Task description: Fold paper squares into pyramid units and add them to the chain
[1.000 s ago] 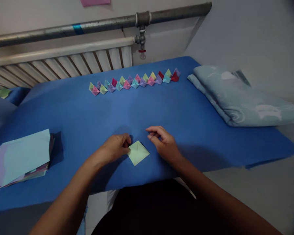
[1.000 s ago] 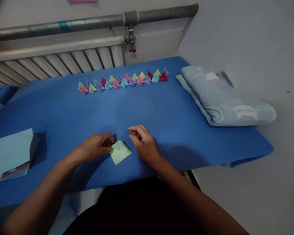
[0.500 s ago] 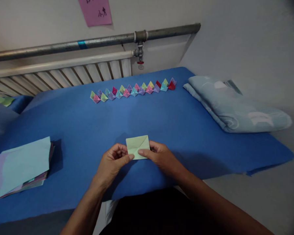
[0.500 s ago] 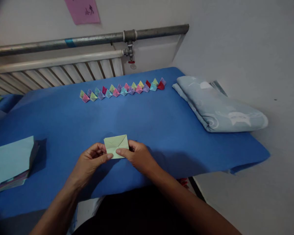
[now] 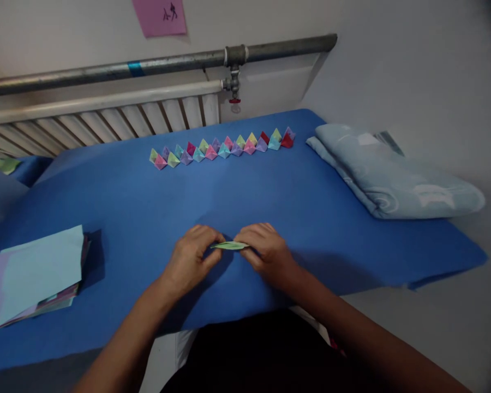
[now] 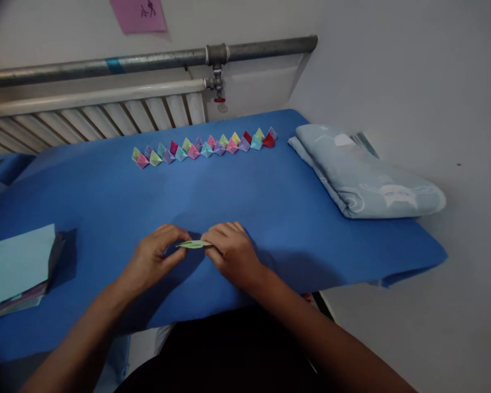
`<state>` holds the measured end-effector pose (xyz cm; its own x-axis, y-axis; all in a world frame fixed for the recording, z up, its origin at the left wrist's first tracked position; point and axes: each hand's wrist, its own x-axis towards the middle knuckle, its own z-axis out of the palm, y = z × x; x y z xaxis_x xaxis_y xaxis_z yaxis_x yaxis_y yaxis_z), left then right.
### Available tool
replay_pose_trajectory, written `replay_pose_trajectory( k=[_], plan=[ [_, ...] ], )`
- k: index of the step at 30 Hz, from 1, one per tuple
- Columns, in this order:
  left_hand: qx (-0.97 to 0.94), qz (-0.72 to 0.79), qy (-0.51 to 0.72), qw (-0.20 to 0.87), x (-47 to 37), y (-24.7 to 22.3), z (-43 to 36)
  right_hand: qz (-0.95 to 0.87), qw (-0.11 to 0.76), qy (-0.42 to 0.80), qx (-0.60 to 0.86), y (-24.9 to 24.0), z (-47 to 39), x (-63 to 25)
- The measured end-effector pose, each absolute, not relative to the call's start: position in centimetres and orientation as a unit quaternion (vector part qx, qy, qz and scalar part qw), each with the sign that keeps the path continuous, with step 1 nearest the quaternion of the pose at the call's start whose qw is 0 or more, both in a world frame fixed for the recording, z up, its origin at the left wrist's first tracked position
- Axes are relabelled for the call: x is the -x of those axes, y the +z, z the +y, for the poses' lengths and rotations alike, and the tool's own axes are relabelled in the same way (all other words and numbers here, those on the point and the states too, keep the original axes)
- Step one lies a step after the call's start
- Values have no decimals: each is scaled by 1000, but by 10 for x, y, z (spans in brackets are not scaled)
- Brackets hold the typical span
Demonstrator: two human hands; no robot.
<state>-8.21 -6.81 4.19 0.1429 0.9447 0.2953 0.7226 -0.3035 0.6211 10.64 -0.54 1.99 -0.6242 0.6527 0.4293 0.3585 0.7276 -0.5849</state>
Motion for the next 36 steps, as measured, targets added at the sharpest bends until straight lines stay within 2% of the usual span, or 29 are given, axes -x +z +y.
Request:
replay_pose_trajectory(
  k=[4, 7, 11, 15, 25, 36],
  plan=[
    [-776, 550, 305, -33, 76, 25, -79, -922, 318, 32, 219, 9, 0, -111],
    [-782, 551, 276, -88, 71, 12, -91, -938, 293, 1, 183, 2, -4, -117],
    [-794, 568, 214, -47, 65, 4, -106, -958, 216, 36, 183, -2, -16, -128],
    [-791, 576, 205, -20, 64, 5, -115, -957, 173, 87, 215, 2, -25, -137],
    [-768, 597, 233, -2, 63, 3, -118, -921, 198, 204, 265, 3, -24, -141],
    [-643, 711, 268, 99, 53, 4, -110, -866, 196, 268, 373, 3, -20, -131]
  ],
)
